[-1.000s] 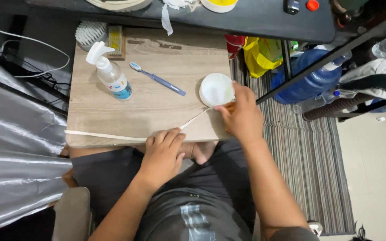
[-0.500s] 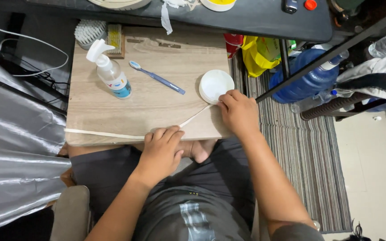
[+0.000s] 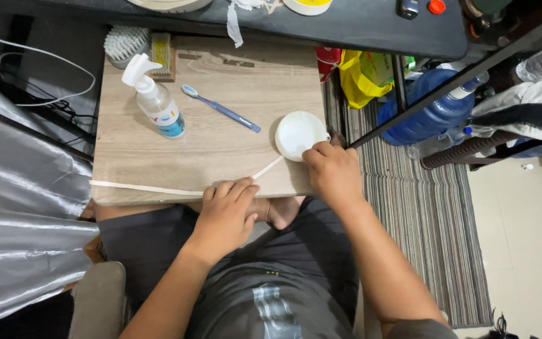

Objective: Cleaning a white shoe strap using a cloth and spray cleaner on a workbench.

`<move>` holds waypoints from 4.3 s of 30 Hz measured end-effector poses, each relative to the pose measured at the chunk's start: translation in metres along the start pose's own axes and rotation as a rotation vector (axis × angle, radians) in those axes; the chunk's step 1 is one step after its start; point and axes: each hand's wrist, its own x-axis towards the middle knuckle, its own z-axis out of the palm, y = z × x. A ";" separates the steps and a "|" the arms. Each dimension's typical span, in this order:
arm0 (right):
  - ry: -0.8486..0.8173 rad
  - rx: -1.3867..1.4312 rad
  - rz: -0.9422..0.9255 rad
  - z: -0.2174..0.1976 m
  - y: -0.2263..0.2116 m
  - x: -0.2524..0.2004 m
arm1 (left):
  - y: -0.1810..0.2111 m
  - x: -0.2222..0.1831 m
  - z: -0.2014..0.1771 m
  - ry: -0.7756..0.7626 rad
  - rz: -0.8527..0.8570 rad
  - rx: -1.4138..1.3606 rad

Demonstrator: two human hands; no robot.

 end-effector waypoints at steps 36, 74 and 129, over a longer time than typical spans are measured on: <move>0.211 0.237 0.257 -0.002 0.009 -0.003 | 0.013 -0.024 0.014 0.063 -0.028 -0.061; -0.017 0.404 0.271 0.006 -0.026 -0.003 | 0.019 -0.022 0.025 0.145 -0.125 0.147; 0.024 0.494 0.148 0.010 -0.099 0.013 | 0.015 -0.037 0.014 0.139 -0.130 0.188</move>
